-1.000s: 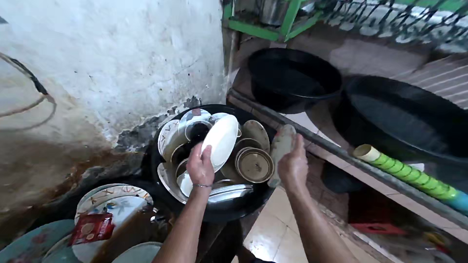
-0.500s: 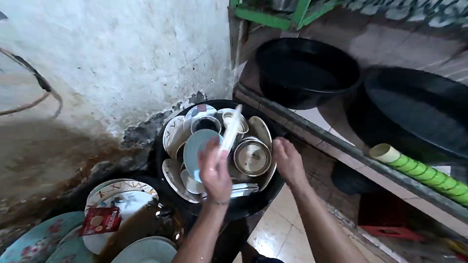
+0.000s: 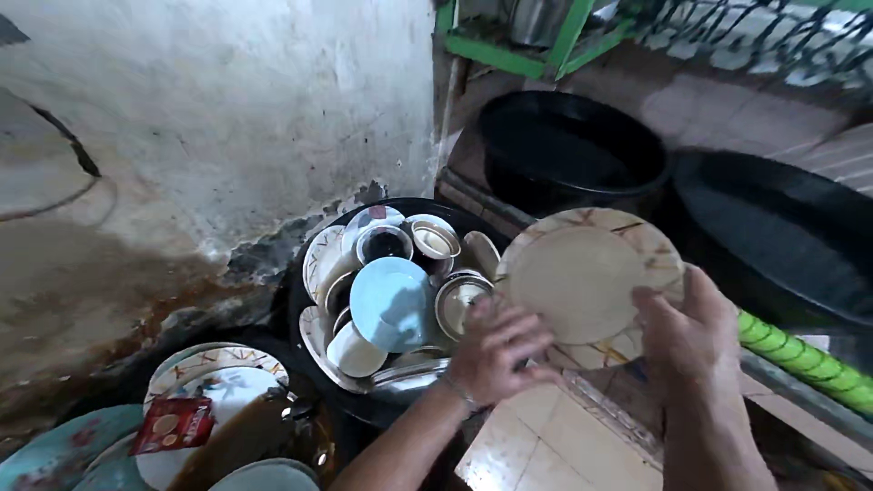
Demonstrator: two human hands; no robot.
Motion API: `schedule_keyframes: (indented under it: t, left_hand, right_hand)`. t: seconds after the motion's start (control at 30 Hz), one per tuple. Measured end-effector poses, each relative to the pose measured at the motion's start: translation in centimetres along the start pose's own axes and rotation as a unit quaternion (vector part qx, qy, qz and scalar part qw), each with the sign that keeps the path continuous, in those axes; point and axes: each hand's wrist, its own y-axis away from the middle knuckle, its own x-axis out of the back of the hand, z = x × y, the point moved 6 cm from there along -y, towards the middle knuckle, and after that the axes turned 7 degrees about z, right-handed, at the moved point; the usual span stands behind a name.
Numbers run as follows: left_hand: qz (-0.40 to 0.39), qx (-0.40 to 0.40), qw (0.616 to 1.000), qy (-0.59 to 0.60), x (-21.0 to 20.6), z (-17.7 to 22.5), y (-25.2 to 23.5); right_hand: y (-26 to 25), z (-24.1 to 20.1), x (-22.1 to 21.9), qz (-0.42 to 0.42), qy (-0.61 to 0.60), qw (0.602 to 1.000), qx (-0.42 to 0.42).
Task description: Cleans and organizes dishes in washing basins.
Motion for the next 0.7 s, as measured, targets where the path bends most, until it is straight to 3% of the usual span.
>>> schedule_keyframes:
  t: [0.07, 0.13, 0.2, 0.27, 0.4, 0.6, 0.7]
  left_hand:
    - [0.006, 0.166, 0.979, -0.120, 3.7, -6.2, 1.2]
    - [0.007, 0.361, 0.903, -0.232, 8.3, -13.0, 3.1]
    - [0.030, 0.500, 0.831, -0.244, 11.3, -18.1, 5.2]
    - [0.040, 0.573, 0.791, -0.210, 11.8, -21.0, 6.7]
    - [0.046, 0.614, 0.765, -0.188, 11.8, -21.3, 6.2]
    - [0.176, 0.553, 0.814, 0.034, 10.0, -16.0, 5.0]
    - [0.241, 0.526, 0.814, 0.048, 9.7, -12.0, 4.6]
  right_hand:
    - [-0.8, -0.2, 0.9, 0.036, 0.068, 0.995, 0.068]
    - [-2.2, 0.7, -0.1, 0.048, 0.119, 0.987, 0.094]
    - [-3.8, 2.5, -3.3, 0.016, 0.160, 0.984, 0.082]
    - [-5.3, 4.5, -8.1, -0.050, 0.186, 0.979, 0.072]
    - [-8.1, 8.8, -18.5, -0.194, 0.211, 0.955, 0.072]
    - [-14.0, 10.0, -29.5, -0.258, 0.153, 0.947, 0.112]
    - [-16.2, 9.4, -33.5, -0.317, 0.151, 0.927, 0.131]
